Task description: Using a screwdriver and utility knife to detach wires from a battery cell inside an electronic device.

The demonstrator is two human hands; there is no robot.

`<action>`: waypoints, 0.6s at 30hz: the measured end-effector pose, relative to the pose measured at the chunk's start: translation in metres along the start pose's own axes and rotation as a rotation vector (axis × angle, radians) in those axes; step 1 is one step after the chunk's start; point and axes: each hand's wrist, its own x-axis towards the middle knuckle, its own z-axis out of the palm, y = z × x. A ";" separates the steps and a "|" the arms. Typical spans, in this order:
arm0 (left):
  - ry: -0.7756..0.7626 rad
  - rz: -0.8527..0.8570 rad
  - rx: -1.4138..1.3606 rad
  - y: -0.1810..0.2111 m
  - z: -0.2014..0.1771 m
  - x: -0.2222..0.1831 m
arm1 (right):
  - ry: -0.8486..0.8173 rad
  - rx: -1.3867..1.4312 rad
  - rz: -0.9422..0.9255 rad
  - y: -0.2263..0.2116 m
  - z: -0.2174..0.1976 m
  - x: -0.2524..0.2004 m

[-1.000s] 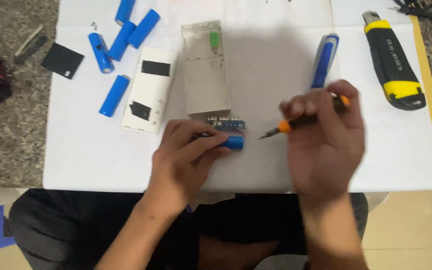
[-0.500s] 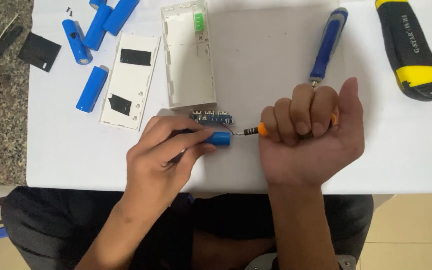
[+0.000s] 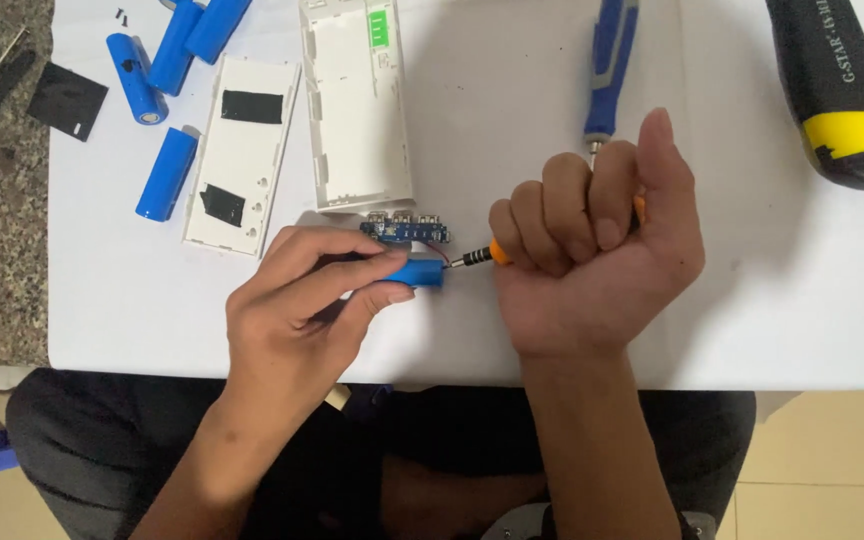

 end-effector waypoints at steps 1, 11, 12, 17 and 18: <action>-0.002 0.001 0.002 0.000 0.000 0.000 | 0.000 0.003 0.000 0.000 -0.001 0.001; -0.023 -0.022 -0.001 0.003 0.000 0.000 | -0.089 -0.023 0.056 -0.001 -0.004 0.008; -0.026 -0.025 0.001 0.003 0.000 0.001 | -0.096 -0.023 0.088 -0.001 -0.004 0.010; -0.029 -0.040 0.021 0.005 0.001 0.001 | -0.025 -0.083 0.117 -0.001 0.004 0.016; -0.031 -0.057 0.021 0.005 0.001 0.001 | -0.034 -0.084 0.131 0.000 0.004 0.018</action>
